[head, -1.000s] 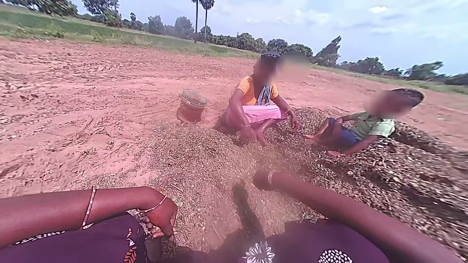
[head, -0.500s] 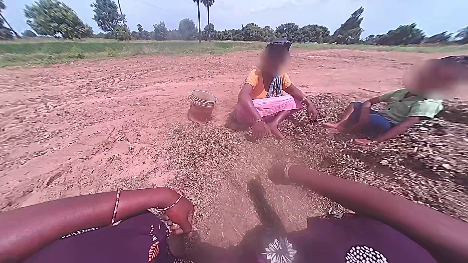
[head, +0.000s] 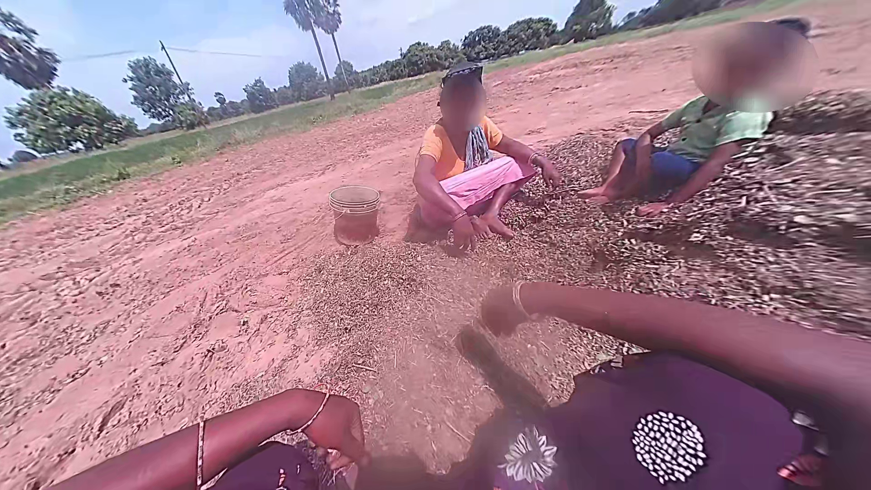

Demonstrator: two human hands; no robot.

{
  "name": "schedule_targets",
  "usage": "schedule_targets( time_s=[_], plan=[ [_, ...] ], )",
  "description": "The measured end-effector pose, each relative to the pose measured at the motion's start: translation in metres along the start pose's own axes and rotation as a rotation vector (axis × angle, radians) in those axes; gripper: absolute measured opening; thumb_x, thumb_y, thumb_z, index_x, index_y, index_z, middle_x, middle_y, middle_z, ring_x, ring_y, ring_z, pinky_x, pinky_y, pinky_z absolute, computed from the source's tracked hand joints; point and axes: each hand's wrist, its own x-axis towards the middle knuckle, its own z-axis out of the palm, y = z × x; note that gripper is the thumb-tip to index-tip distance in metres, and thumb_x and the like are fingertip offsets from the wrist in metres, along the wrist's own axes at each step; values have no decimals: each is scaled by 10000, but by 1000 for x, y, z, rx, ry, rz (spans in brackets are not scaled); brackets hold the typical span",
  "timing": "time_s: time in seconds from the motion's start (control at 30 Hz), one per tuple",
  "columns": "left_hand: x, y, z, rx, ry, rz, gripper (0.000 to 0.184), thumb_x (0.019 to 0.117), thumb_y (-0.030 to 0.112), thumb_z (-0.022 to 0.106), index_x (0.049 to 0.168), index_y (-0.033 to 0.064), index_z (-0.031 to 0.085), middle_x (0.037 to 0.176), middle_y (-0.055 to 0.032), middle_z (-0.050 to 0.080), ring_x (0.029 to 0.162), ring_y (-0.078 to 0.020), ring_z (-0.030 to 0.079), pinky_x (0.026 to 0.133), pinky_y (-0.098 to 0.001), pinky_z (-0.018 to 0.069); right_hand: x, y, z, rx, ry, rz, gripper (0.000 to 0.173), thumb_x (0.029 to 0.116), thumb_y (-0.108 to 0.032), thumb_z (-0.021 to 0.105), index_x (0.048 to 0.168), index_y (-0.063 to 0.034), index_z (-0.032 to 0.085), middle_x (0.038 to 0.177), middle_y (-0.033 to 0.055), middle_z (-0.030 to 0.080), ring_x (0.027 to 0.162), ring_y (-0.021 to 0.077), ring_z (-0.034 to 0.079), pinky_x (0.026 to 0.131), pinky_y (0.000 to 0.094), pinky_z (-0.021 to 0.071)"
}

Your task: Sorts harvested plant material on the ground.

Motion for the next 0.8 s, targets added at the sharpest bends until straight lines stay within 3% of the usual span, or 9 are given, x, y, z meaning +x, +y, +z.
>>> schedule_targets(
  time_s=[0.07,0.13,0.3,0.5,0.8],
  plan=[
    [4,-3,0,-31,-3,3,454,1073,371,513,780,56,657,591,47,522,481,-37,395,509,-244,334,-12,-18,9,257,27,-8,126,971,1,654,1064,50,723,983,154,730,911,255,706,878,424,548],
    [10,-5,-1,-35,-2,8,451,1069,377,518,771,67,654,582,56,521,472,-31,393,500,-239,330,-17,-24,18,304,-9,-21,140,989,-3,608,1039,93,696,953,170,710,880,240,684,858,383,522],
    [12,-6,-4,12,12,7,447,1065,376,523,785,60,667,591,39,521,485,-49,402,518,-259,348,21,-1,20,-63,-141,84,209,977,-157,660,995,37,735,946,213,710,885,372,685,813,554,525],
    [9,-8,-4,-4,20,-6,450,1066,382,519,772,65,645,592,41,515,485,-53,396,517,-266,338,17,1,14,-78,-128,27,195,978,-141,668,1074,10,746,1019,208,722,959,372,690,864,547,522],
    [6,-6,-3,-17,17,4,460,1066,390,520,762,70,646,567,53,497,462,-40,378,494,-243,313,17,-2,11,-130,-127,13,187,963,-118,682,1070,24,740,1012,219,720,957,388,687,853,563,520]
  ],
)
